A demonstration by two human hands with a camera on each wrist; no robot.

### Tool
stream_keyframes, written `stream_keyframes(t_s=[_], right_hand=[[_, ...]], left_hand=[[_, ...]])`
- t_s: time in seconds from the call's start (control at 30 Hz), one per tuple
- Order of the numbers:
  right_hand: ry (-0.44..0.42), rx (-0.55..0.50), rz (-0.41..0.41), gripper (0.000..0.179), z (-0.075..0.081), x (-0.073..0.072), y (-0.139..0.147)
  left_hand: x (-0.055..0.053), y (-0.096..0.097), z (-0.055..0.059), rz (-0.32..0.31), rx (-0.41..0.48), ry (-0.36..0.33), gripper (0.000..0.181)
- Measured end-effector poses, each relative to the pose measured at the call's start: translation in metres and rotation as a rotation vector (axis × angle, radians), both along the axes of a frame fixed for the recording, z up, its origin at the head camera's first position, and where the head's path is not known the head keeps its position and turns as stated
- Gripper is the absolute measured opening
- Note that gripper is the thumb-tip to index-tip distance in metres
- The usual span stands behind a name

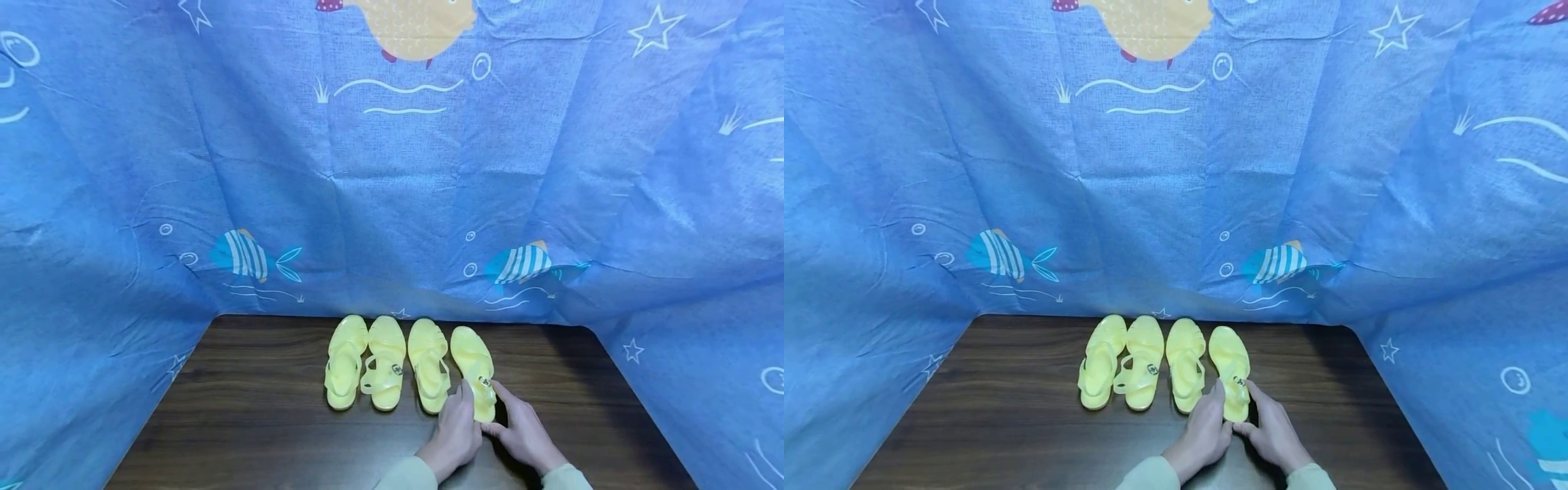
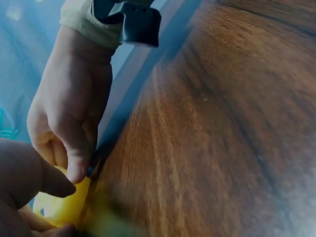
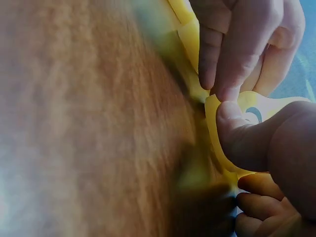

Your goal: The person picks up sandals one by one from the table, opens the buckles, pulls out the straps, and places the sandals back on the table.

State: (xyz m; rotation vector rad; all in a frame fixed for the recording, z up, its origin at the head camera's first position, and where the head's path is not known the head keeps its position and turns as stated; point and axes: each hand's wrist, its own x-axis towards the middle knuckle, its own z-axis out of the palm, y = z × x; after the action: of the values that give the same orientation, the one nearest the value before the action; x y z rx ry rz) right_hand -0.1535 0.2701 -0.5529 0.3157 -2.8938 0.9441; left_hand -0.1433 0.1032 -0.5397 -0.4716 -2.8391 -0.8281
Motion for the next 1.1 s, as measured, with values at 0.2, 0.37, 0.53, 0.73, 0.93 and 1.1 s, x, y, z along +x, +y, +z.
stream_keyframes(t_s=[0.2,0.37,0.53,0.73,0.93,1.1], right_hand=[[0.001,0.001,-0.005,0.083,-0.002,-0.006,-0.002],[0.019,-0.007,-0.006,0.082,-0.001,-0.009,-0.004],[0.028,0.008,0.011,0.081,-0.001,-0.011,-0.005],[-0.032,0.027,0.001,0.086,-0.001,-0.004,0.001],[-0.127,0.043,-0.037,0.082,0.005,0.013,0.010],[-0.194,0.074,-0.082,0.080,0.011,0.025,0.019]], left_hand=[[-0.002,0.007,0.002,0.064,0.043,-0.051,0.081],[-0.006,0.008,0.002,0.063,0.087,-0.065,0.083],[-0.005,0.002,0.003,0.030,0.120,-0.121,0.084],[0.010,-0.023,0.005,-0.116,0.177,-0.167,0.077],[0.033,-0.069,-0.006,-0.339,0.277,-0.086,0.048],[0.055,-0.116,-0.013,-0.368,0.384,-0.185,0.041]])
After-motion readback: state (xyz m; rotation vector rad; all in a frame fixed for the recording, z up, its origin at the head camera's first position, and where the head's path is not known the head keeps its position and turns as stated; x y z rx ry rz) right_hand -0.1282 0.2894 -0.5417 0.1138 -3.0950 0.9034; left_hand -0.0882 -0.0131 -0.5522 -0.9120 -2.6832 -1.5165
